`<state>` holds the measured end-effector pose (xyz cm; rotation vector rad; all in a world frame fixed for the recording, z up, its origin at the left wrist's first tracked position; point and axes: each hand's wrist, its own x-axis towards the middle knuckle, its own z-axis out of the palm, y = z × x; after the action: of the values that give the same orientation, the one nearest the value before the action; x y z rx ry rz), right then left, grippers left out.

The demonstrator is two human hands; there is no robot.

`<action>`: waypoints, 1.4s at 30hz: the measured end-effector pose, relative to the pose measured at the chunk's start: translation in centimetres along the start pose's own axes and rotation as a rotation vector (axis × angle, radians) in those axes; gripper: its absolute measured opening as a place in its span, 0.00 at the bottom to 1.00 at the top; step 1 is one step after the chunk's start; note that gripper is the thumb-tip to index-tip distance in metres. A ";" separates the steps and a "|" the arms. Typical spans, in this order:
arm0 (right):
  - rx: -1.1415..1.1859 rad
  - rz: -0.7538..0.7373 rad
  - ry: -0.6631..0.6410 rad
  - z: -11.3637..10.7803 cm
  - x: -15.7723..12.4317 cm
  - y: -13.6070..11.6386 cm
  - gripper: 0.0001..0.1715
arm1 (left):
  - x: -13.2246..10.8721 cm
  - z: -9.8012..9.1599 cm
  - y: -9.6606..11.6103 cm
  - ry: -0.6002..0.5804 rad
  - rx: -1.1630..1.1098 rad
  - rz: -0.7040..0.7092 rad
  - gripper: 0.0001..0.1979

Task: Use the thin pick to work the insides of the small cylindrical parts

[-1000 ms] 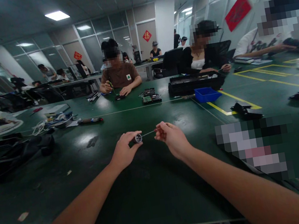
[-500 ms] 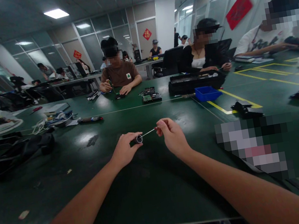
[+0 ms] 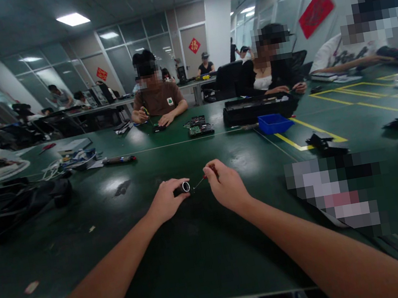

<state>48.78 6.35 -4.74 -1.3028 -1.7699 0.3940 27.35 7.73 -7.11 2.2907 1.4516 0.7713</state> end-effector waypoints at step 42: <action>-0.046 0.017 -0.106 0.0 0.3 0.0 0.19 | -0.7 -3.4 -0.2 -0.322 0.080 -0.054 0.10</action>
<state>48.76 6.66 -4.62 -1.3523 -1.8665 0.4411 24.92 7.18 -4.67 2.2928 1.4083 0.3139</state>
